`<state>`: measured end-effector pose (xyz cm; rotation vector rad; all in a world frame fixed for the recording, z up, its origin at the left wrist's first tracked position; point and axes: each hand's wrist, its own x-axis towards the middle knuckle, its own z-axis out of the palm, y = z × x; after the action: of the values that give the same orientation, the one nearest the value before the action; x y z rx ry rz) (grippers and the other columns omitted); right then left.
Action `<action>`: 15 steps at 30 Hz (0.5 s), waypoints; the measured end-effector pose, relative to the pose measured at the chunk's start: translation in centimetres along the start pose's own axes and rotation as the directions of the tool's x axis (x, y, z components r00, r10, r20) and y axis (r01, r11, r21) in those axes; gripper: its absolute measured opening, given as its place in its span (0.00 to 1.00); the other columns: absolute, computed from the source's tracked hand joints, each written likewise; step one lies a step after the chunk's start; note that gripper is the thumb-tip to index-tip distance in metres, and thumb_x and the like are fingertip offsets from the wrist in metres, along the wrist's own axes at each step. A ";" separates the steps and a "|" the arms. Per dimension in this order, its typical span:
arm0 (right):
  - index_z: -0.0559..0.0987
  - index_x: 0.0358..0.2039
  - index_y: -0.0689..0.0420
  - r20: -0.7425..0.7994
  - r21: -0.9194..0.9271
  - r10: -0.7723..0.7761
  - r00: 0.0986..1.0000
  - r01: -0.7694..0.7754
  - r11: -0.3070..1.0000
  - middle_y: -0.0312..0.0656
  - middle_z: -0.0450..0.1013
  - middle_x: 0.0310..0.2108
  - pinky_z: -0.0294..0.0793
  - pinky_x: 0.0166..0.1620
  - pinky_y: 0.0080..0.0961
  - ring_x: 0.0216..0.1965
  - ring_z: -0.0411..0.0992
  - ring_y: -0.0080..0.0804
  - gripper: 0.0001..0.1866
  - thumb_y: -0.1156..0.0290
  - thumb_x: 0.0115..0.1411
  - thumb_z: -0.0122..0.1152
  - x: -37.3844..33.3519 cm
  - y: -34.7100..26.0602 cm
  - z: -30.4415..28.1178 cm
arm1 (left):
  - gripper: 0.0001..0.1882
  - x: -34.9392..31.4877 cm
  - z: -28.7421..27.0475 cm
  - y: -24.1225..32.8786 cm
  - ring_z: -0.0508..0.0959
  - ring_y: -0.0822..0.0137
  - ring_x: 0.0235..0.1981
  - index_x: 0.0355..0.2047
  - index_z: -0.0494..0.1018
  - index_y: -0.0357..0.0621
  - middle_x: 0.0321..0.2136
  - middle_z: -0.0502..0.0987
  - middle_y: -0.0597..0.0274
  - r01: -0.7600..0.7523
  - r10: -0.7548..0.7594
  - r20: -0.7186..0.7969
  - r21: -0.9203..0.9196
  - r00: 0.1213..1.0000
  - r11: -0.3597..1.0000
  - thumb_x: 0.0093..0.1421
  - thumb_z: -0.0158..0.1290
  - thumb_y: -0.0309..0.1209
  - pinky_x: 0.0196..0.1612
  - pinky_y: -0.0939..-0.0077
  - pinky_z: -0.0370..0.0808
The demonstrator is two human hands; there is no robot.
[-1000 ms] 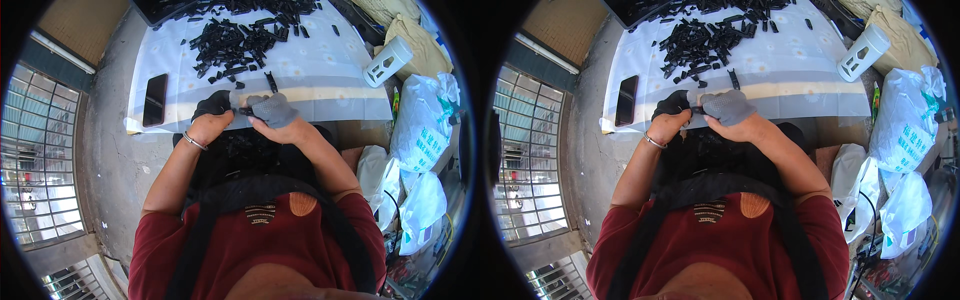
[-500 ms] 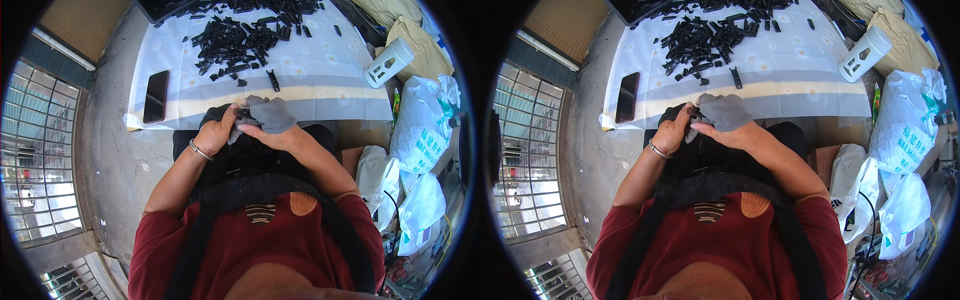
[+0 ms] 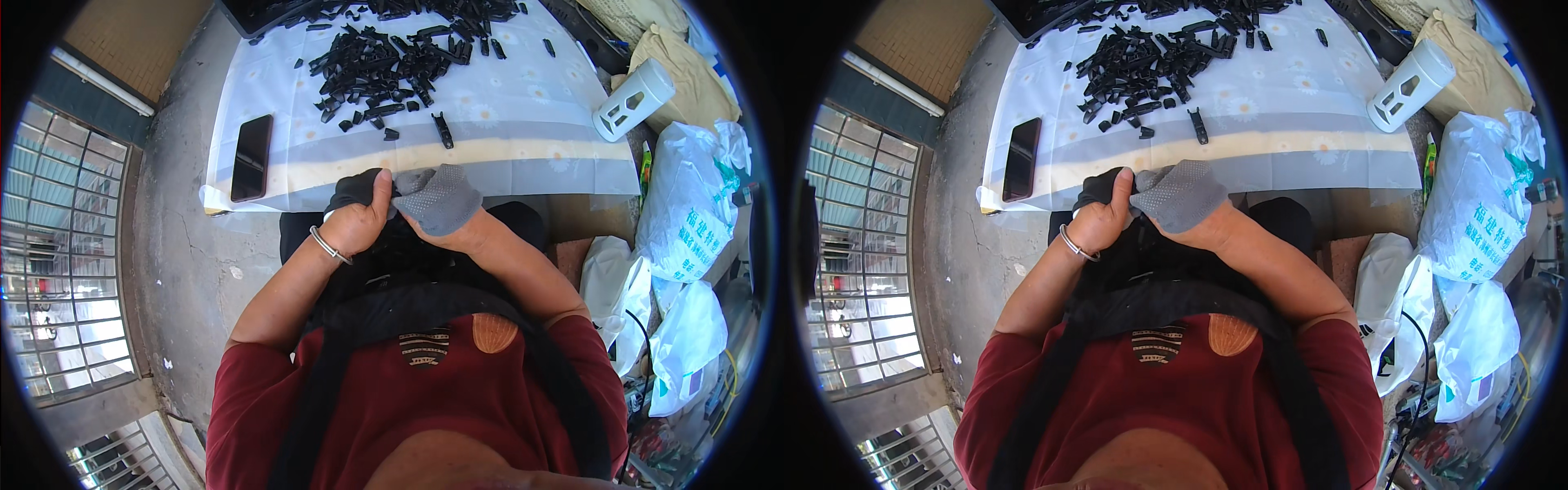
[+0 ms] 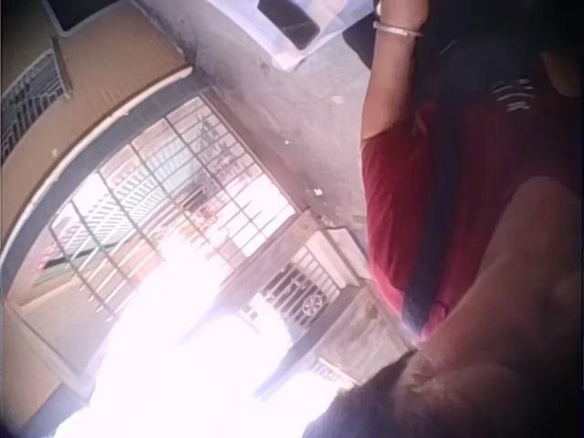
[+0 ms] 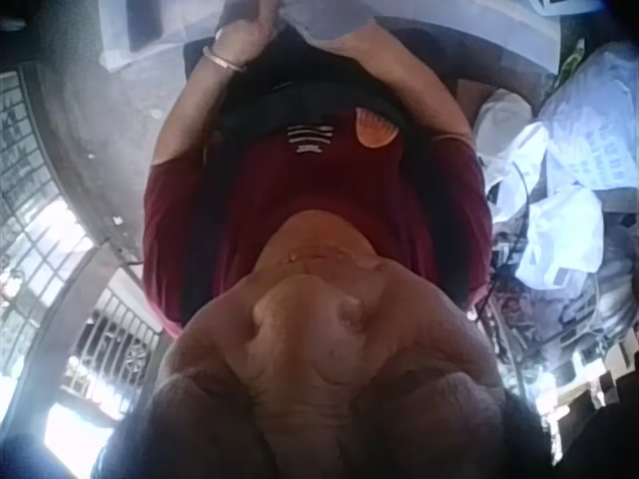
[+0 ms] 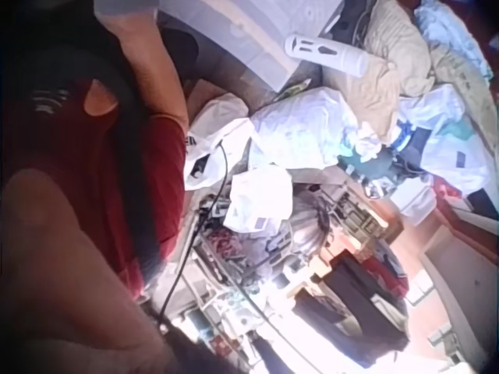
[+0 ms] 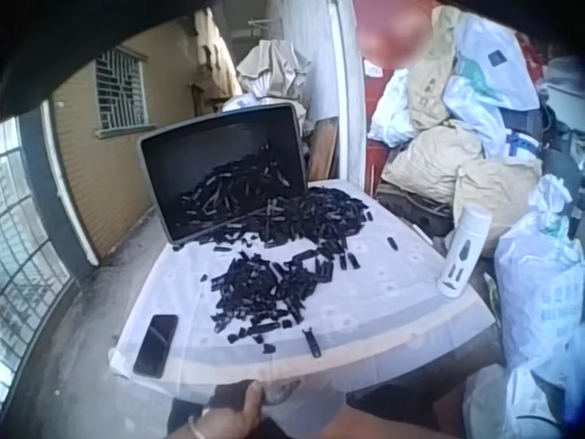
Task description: Assembling small black industrial components using a pair of pliers.
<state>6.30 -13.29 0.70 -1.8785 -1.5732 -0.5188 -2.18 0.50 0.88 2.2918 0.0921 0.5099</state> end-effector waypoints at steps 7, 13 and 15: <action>0.76 0.36 0.56 0.551 -0.023 0.210 0.808 -0.237 0.971 0.44 0.72 0.36 0.67 0.42 0.34 0.39 0.69 0.42 0.13 0.63 0.52 0.53 1.2 0.9 -2.8 | 0.20 1.0 -3.5 0.1 0.74 0.49 0.28 0.28 0.71 0.38 0.24 0.74 0.48 0.000 -0.161 0.366 0.403 0.917 0.915 0.61 0.38 0.43 0.31 0.63 0.70; 0.77 0.35 0.53 0.260 -0.368 0.295 0.919 -0.188 0.911 0.45 0.71 0.40 0.68 0.41 0.35 0.38 0.69 0.42 0.12 0.70 0.48 0.54 1.7 7.9 -2.7 | 0.13 5.0 -0.5 -2.7 0.75 0.54 0.28 0.33 0.72 0.44 0.27 0.75 0.52 -0.156 0.170 0.021 0.524 0.985 0.838 0.57 0.45 0.39 0.32 0.64 0.71; 0.77 0.35 0.51 0.260 -0.414 0.115 0.959 0.003 0.910 0.45 0.70 0.42 0.68 0.42 0.35 0.39 0.69 0.41 0.12 0.72 0.47 0.53 1.2 8.8 -1.7 | 0.09 7.3 0.6 -3.2 0.76 0.55 0.32 0.31 0.72 0.45 0.33 0.74 0.52 -0.108 0.065 0.095 0.580 0.993 0.807 0.53 0.44 0.31 0.33 0.65 0.72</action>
<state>15.32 -14.41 0.88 -2.3976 -1.6770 -0.6187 4.99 3.93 0.67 2.9334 0.1237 0.4928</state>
